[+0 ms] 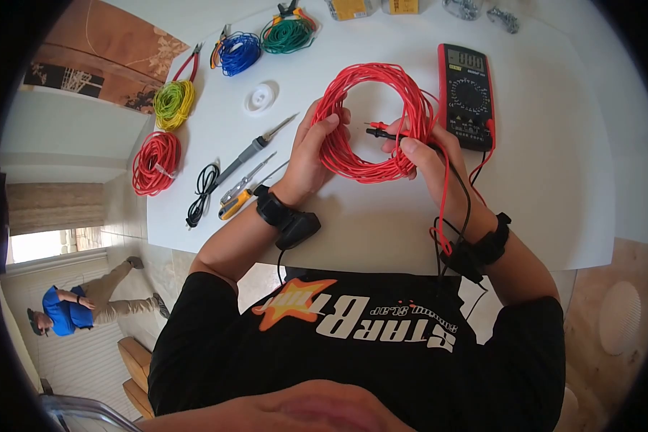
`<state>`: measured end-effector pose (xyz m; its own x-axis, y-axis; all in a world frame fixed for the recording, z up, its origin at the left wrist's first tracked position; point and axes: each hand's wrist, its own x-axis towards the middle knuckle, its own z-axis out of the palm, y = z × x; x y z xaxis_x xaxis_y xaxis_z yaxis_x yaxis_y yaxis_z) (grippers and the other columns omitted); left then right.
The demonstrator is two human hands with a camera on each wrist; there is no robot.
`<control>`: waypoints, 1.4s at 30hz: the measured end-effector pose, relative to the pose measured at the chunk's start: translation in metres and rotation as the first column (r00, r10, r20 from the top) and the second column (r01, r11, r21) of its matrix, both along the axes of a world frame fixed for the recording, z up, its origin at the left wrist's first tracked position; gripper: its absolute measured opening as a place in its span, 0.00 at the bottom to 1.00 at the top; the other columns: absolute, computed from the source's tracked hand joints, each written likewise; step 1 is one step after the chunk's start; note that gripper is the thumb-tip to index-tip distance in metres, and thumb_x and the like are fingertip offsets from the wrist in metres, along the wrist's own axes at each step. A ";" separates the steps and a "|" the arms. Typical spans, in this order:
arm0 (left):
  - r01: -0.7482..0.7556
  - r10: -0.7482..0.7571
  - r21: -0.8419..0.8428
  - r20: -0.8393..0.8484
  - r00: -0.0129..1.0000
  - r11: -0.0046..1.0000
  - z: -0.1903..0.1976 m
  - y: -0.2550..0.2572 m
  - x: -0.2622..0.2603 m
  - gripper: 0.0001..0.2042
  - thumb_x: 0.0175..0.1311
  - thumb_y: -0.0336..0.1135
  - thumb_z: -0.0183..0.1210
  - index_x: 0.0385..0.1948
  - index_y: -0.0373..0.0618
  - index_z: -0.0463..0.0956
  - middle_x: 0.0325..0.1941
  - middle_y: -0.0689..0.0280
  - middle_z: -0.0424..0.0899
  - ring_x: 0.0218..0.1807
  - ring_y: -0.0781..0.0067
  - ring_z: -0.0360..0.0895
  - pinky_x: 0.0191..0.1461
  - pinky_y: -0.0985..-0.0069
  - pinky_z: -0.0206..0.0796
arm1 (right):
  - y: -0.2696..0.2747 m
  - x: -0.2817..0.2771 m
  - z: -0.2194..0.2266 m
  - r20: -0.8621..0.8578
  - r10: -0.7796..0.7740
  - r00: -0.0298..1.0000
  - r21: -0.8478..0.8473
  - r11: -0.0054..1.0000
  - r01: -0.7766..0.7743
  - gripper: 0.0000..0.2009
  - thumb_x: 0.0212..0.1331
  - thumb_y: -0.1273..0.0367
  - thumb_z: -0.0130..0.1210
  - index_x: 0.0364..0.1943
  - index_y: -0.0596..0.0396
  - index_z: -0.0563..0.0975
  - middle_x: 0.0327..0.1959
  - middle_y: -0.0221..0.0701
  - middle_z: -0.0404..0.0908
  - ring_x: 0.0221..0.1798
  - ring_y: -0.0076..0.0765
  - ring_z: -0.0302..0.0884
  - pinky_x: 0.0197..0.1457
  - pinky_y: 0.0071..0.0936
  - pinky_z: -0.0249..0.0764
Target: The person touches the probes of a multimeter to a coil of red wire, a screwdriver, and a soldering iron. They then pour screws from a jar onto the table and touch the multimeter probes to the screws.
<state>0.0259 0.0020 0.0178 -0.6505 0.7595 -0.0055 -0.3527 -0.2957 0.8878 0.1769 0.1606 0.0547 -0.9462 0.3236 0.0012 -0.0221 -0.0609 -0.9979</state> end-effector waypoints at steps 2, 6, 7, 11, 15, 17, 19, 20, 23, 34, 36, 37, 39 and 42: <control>0.003 -0.003 0.003 0.005 1.000 1.000 0.000 0.000 0.000 0.19 0.67 0.35 0.49 0.59 0.43 0.65 0.42 0.66 0.72 0.37 0.80 0.70 0.38 0.80 0.65 | -0.001 0.000 0.000 -0.005 -0.001 1.000 -0.011 1.000 0.001 0.19 0.62 0.59 0.48 0.51 0.58 0.74 0.38 0.35 0.81 0.33 0.19 0.71 0.36 0.21 0.66; 0.005 -0.005 -0.002 -0.004 1.000 1.000 0.000 -0.001 0.000 0.19 0.67 0.34 0.49 0.59 0.43 0.65 0.43 0.66 0.72 0.37 0.80 0.70 0.38 0.80 0.65 | -0.003 0.000 0.005 0.029 -0.006 1.000 0.068 0.998 0.004 0.21 0.62 0.57 0.43 0.49 0.59 0.72 0.37 0.37 0.78 0.36 0.23 0.73 0.38 0.22 0.69; 0.002 -0.002 -0.005 -0.006 1.000 1.000 0.000 0.000 0.000 0.19 0.67 0.34 0.49 0.59 0.43 0.65 0.43 0.66 0.72 0.37 0.80 0.69 0.38 0.80 0.65 | -0.003 0.000 0.005 0.028 -0.003 1.000 0.072 0.997 0.001 0.21 0.62 0.57 0.43 0.49 0.59 0.72 0.37 0.37 0.78 0.36 0.23 0.73 0.38 0.22 0.69; 0.001 -0.001 -0.007 -0.008 1.000 1.000 0.001 0.000 0.000 0.19 0.67 0.34 0.49 0.59 0.43 0.65 0.43 0.67 0.72 0.37 0.80 0.69 0.39 0.81 0.65 | -0.003 0.000 0.004 0.010 -0.003 1.000 0.076 0.997 0.002 0.21 0.62 0.57 0.43 0.49 0.59 0.72 0.37 0.37 0.78 0.36 0.23 0.73 0.38 0.22 0.69; 0.009 -0.010 0.027 0.030 1.000 1.000 -0.005 0.001 0.000 0.18 0.68 0.34 0.50 0.58 0.44 0.66 0.43 0.68 0.72 0.38 0.81 0.70 0.40 0.81 0.64 | -0.001 0.002 0.002 -0.009 -0.004 1.000 -0.024 1.000 0.004 0.18 0.63 0.60 0.47 0.50 0.59 0.73 0.38 0.34 0.81 0.33 0.20 0.70 0.36 0.21 0.66; -0.009 0.009 0.015 0.032 0.999 1.000 -0.005 0.000 0.000 0.16 0.68 0.34 0.51 0.56 0.45 0.67 0.42 0.69 0.72 0.37 0.82 0.70 0.40 0.82 0.64 | -0.003 0.000 0.000 -0.028 0.032 0.999 -0.027 0.999 -0.033 0.18 0.64 0.61 0.47 0.50 0.59 0.73 0.38 0.35 0.80 0.33 0.20 0.70 0.36 0.21 0.66; -0.020 0.016 0.057 0.061 0.998 0.998 -0.013 0.002 -0.002 0.13 0.68 0.32 0.52 0.52 0.46 0.68 0.40 0.70 0.72 0.36 0.83 0.69 0.38 0.82 0.63 | -0.004 0.000 -0.003 -0.016 -0.041 0.999 -0.040 0.998 0.040 0.17 0.64 0.62 0.46 0.50 0.60 0.73 0.38 0.36 0.80 0.33 0.21 0.69 0.36 0.22 0.67; -0.026 0.020 0.082 0.069 0.997 0.996 -0.016 0.003 -0.002 0.11 0.68 0.32 0.52 0.50 0.46 0.68 0.39 0.70 0.72 0.36 0.83 0.69 0.38 0.83 0.63 | -0.006 0.000 0.000 -0.019 -0.048 0.999 -0.045 0.998 0.047 0.17 0.64 0.62 0.46 0.50 0.60 0.73 0.38 0.36 0.79 0.35 0.22 0.70 0.37 0.22 0.68; -0.031 0.030 0.047 0.038 0.999 0.998 -0.014 0.003 -0.002 0.11 0.68 0.29 0.52 0.50 0.48 0.68 0.35 0.73 0.72 0.33 0.85 0.69 0.36 0.84 0.62 | -0.009 -0.001 -0.007 -0.059 -0.079 0.995 0.007 0.997 0.080 0.18 0.65 0.60 0.43 0.51 0.59 0.72 0.39 0.36 0.78 0.35 0.23 0.71 0.37 0.22 0.67; -0.130 0.131 0.019 -0.198 0.971 0.991 0.011 -0.009 -0.004 0.13 0.69 0.36 0.49 0.53 0.47 0.66 0.33 0.71 0.70 0.32 0.84 0.68 0.33 0.82 0.62 | -0.012 -0.005 -0.008 -0.138 -0.013 0.990 -0.010 1.000 0.012 0.26 0.72 0.50 0.32 0.47 0.59 0.72 0.36 0.34 0.77 0.27 0.22 0.67 0.34 0.20 0.63; -0.266 0.253 0.007 -0.323 0.912 0.964 0.036 -0.021 -0.007 0.14 0.69 0.36 0.48 0.54 0.46 0.65 0.33 0.71 0.69 0.32 0.84 0.68 0.33 0.81 0.63 | -0.009 -0.005 -0.011 -0.198 0.037 0.980 0.010 0.999 -0.036 0.28 0.72 0.47 0.30 0.46 0.59 0.72 0.35 0.34 0.78 0.27 0.23 0.66 0.33 0.21 0.63; -0.332 0.308 -0.001 -0.373 0.875 0.943 0.043 -0.027 -0.013 0.15 0.69 0.36 0.49 0.54 0.46 0.64 0.33 0.72 0.68 0.32 0.84 0.67 0.34 0.81 0.64 | -0.007 -0.004 -0.011 -0.206 0.041 0.978 0.011 0.999 -0.040 0.28 0.72 0.47 0.30 0.46 0.59 0.72 0.35 0.34 0.78 0.27 0.23 0.66 0.33 0.21 0.63; -0.404 0.384 -0.001 -0.309 0.870 0.915 0.057 -0.042 -0.028 0.15 0.68 0.36 0.49 0.55 0.46 0.64 0.32 0.71 0.68 0.30 0.82 0.66 0.33 0.80 0.64 | -0.005 -0.003 -0.011 -0.130 0.036 0.991 0.053 0.998 -0.030 0.30 0.71 0.44 0.30 0.46 0.59 0.73 0.35 0.34 0.77 0.27 0.23 0.65 0.33 0.21 0.62; -0.555 0.534 -0.047 -0.220 0.817 0.830 0.066 -0.087 -0.063 0.15 0.66 0.36 0.51 0.51 0.45 0.65 0.31 0.69 0.69 0.28 0.80 0.66 0.29 0.78 0.61 | -0.005 -0.004 -0.017 -0.091 -0.027 0.996 0.074 0.997 0.034 0.32 0.70 0.42 0.31 0.47 0.59 0.73 0.37 0.34 0.76 0.27 0.24 0.62 0.35 0.19 0.61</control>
